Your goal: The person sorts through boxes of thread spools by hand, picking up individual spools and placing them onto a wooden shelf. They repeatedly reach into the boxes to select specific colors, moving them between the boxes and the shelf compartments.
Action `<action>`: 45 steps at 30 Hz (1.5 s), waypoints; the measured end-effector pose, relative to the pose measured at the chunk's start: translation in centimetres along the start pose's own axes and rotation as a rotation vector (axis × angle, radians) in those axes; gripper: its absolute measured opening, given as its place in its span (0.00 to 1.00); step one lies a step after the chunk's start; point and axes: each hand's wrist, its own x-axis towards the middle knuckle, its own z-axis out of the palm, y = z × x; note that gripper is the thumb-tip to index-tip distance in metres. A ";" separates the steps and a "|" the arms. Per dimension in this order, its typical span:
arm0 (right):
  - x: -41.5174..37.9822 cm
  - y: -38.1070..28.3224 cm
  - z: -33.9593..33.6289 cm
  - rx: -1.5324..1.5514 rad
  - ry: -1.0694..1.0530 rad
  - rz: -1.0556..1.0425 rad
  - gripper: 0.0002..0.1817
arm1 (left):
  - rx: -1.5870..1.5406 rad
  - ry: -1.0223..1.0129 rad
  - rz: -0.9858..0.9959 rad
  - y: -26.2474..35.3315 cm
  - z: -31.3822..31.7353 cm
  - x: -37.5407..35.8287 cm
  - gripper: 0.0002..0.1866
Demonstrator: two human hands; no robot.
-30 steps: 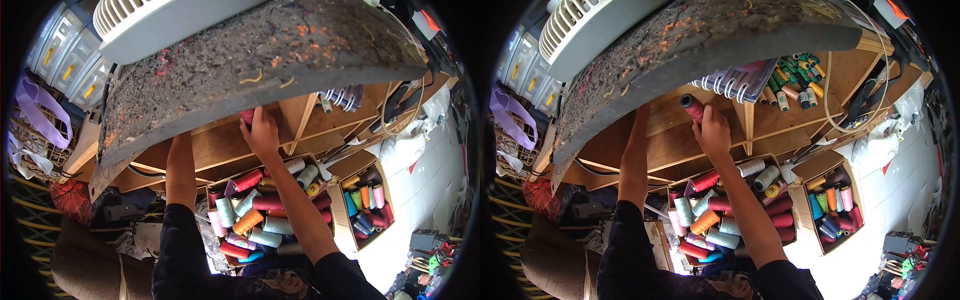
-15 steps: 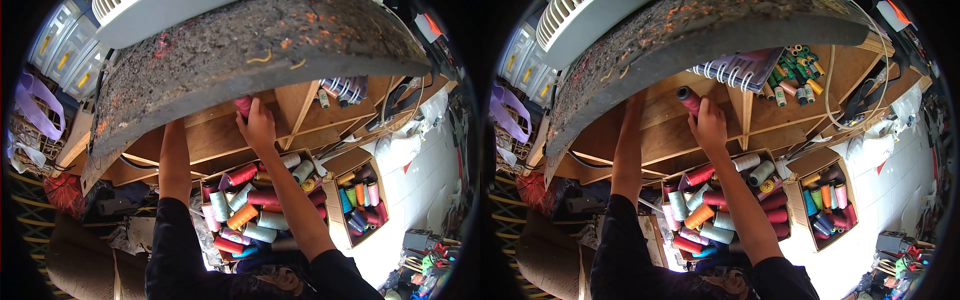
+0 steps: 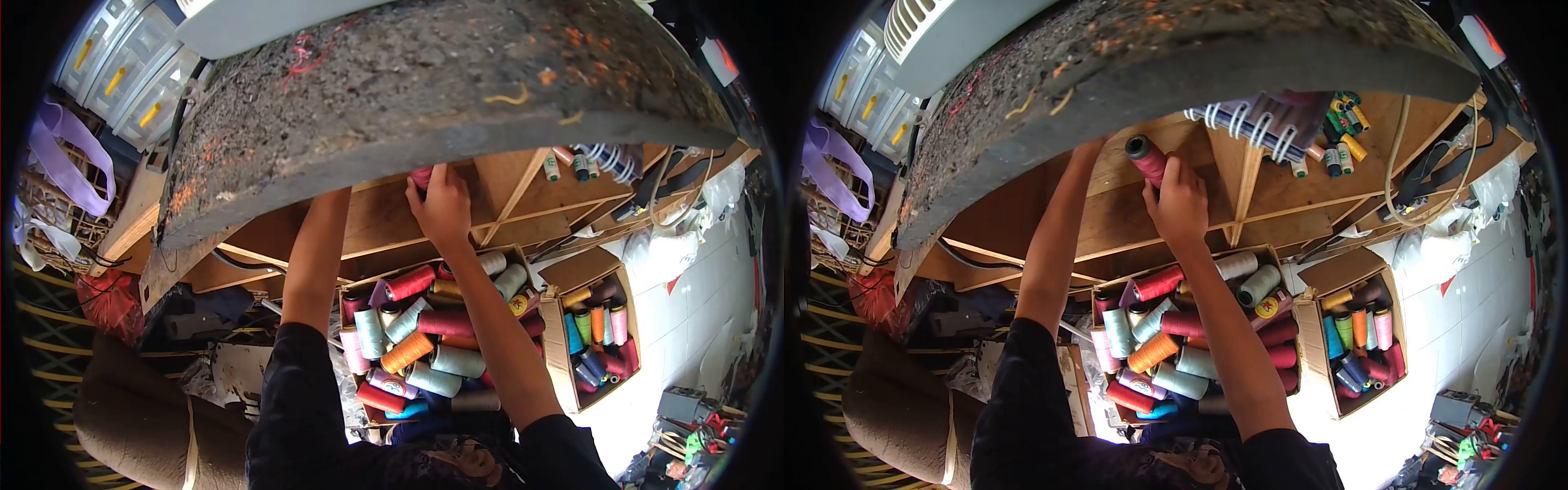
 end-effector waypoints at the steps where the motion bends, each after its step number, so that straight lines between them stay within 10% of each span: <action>1: 0.0 0.0 0.0 0.003 0.001 -0.001 0.20 | 0.002 -0.001 0.002 0.3 0.4 -0.1 0.19; 36: 0.2 0.0 0.1 -0.019 0.000 -0.014 0.20 | -0.033 0.107 -0.156 -2.6 -1.6 -1.0 0.18; 42: 0.4 -0.1 0.0 -0.035 -0.040 0.027 0.21 | -0.666 -0.072 -0.136 3.1 -2.3 -8.7 0.18; 45: 0.2 0.1 0.3 -0.033 -0.016 0.032 0.22 | -0.888 -0.265 0.224 5.7 -1.7 -12.0 0.28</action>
